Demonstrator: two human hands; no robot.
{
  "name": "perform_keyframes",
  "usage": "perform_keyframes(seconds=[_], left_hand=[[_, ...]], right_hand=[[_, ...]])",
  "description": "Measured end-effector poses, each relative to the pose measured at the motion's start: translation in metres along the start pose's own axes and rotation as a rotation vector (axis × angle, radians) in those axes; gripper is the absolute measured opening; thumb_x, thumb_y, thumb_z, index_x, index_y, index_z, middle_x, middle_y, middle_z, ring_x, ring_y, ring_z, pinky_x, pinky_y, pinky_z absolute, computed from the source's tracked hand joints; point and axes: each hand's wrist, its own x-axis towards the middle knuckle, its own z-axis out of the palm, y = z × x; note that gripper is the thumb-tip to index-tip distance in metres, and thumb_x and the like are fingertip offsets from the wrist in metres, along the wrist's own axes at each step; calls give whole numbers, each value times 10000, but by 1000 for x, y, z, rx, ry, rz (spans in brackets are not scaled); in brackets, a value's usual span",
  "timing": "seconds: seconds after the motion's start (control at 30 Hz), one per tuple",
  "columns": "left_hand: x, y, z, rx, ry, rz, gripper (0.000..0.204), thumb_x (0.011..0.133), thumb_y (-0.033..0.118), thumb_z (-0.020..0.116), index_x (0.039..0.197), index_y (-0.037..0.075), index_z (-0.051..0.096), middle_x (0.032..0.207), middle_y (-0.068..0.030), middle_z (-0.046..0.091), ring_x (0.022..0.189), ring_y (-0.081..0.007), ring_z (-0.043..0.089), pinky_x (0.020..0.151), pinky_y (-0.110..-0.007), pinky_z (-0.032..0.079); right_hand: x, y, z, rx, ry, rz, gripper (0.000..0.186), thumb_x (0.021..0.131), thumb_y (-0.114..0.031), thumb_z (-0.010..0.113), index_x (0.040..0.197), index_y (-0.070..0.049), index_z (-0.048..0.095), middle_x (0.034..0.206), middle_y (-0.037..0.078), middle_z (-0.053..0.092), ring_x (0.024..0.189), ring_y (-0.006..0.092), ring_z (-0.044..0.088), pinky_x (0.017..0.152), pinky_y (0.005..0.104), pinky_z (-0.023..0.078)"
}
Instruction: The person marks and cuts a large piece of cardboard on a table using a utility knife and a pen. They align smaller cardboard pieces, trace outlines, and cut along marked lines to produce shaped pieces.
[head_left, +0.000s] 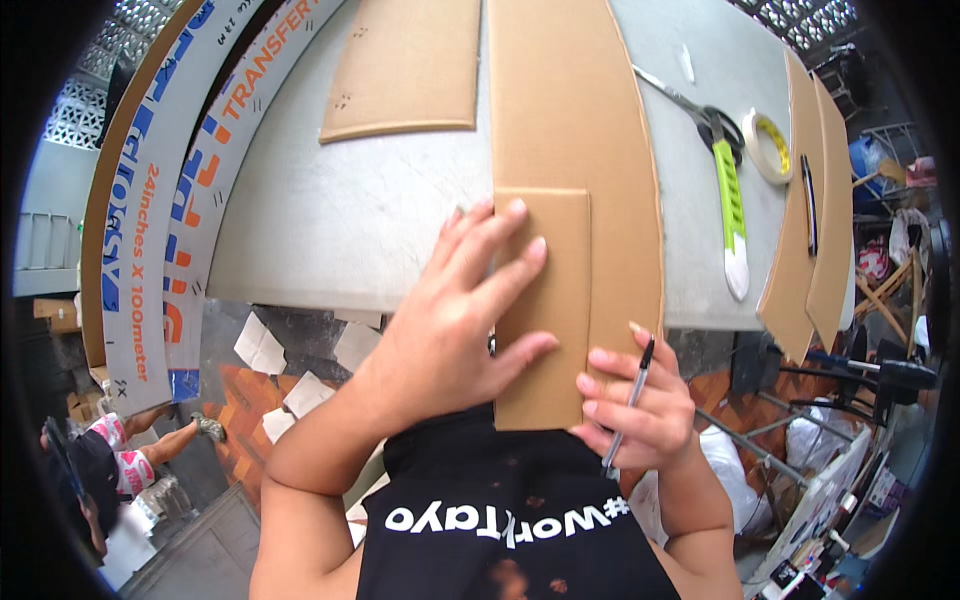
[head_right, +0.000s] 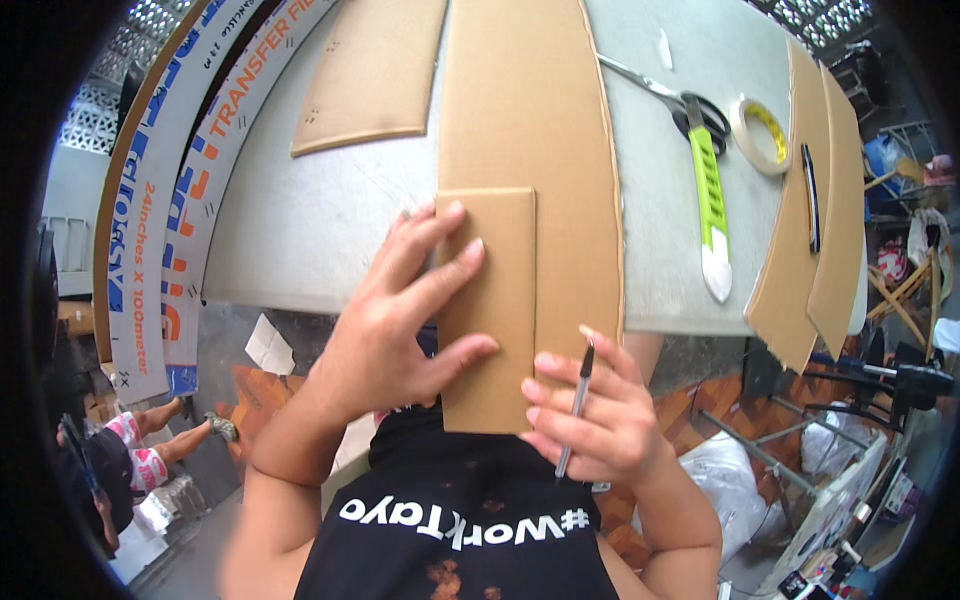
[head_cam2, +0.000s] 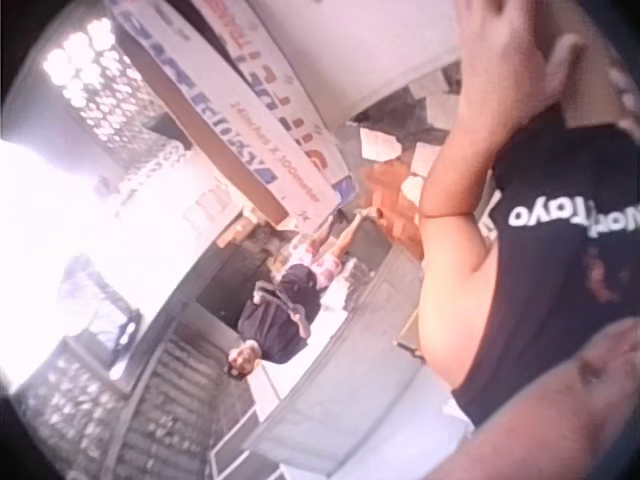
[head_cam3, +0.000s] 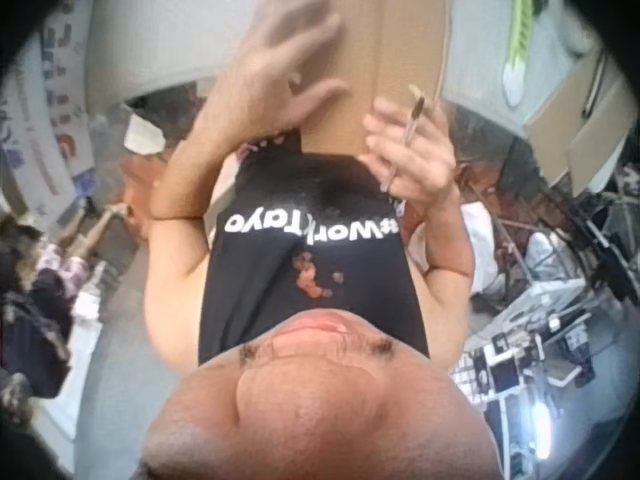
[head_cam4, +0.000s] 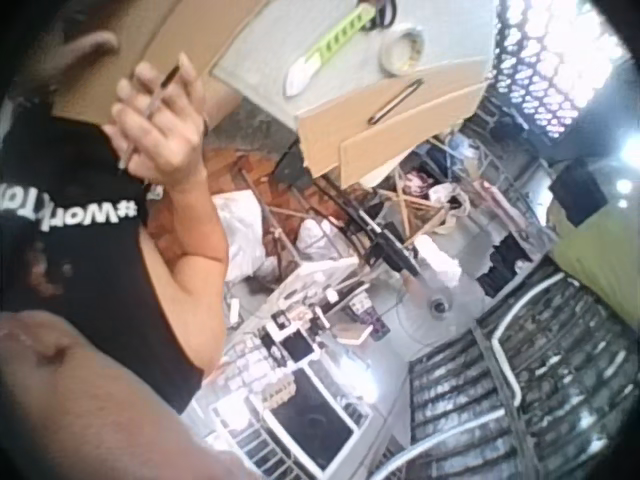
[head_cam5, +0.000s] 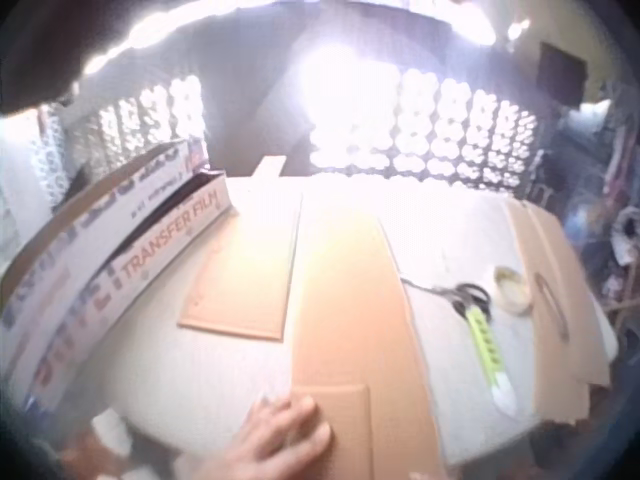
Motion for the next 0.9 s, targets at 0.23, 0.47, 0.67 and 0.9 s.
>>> perform_keyframes(seconds=[0.23,0.47,0.67,0.9], left_hand=[[-2,-4,0,-66,-34,-10,725,748,241,915,1372,-3,638,1564,-255,451,1464,-498,415,1201,-635,329],[3,-5,-3,-97,-91,-31,741,742,234,925,1377,-4,627,1568,-269,437,1468,-513,400,1202,-644,318],[4,-1,-6,-73,-123,-49,743,736,234,932,1370,-7,628,1568,-291,427,1480,-536,373,1207,-657,294],[5,-2,-4,-83,-131,-73,754,729,239,935,1370,-14,628,1572,-299,420,1482,-537,372,1205,-664,284]], right_hand=[[0,-5,-4,-6,-58,66,275,778,-171,891,1004,-167,735,1066,24,804,1178,256,723,1211,547,366],[-1,-7,-5,0,-65,115,290,776,-180,894,1024,-164,744,1071,18,804,1172,249,725,1206,531,375],[7,-8,-13,5,-138,118,285,793,-194,892,1040,-145,759,1091,28,798,1171,244,722,1199,522,379],[55,-8,-48,286,24,350,561,985,-592,627,1086,-54,745,1021,123,777,968,301,731,863,412,578]])
